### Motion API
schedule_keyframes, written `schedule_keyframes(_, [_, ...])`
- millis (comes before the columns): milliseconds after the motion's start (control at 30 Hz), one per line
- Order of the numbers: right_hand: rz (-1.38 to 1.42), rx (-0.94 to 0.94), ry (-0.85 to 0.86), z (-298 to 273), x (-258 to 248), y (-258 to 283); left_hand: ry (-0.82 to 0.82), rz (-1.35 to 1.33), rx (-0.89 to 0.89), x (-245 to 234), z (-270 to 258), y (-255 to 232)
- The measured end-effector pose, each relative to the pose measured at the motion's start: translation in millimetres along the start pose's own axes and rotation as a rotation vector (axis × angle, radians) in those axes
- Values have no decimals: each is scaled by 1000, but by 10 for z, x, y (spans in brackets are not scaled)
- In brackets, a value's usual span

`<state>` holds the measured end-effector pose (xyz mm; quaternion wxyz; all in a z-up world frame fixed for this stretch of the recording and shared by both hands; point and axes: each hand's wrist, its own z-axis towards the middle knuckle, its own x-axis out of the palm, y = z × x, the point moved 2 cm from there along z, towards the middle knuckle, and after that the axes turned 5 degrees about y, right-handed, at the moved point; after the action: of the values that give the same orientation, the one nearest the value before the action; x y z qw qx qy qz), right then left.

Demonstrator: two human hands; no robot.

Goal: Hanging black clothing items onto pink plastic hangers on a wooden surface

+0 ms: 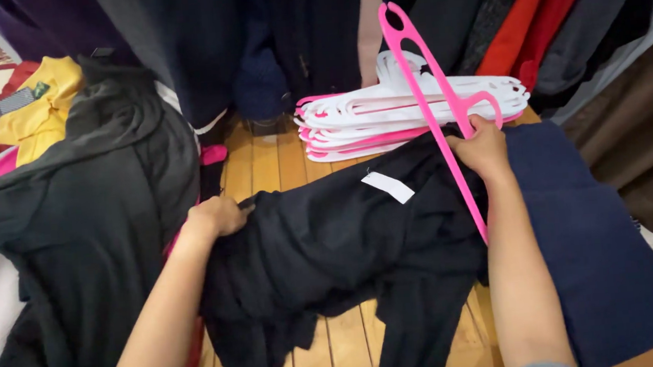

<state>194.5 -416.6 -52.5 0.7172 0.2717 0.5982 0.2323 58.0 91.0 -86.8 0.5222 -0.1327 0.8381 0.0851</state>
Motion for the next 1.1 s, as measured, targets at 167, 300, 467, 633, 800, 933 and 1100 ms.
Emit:
schedule_keyframes(167, [19,-159,-31,-316,-194,388,-160,-74,-27,-234,-222,205])
schedule_keyframes(300, [6,-613,-337,-577,-500,760,-642,-321,104,-629,-436,77])
schedule_keyframes(467, [27,-746,-133,-1222,-695,1402,-707,-856,216,-758,-386,-221])
schedule_keyframes(633, [-60,-777,150,-1405,-573,1471,-656,-867,274,-812,-596,-203])
schedule_keyframes(800, [-442,-643,85,-1475,-423,1529,-586,-826,290,-868,-838,-88])
schedule_keyframes(933, [-709,-510,48,-1392,-367,1445,-487,-711,249,-987,-1170,-40])
schedule_keyframes(1100, [-614,-717,-64,-1429,-519,1264,-238,-1151,272,-881,-955,-20])
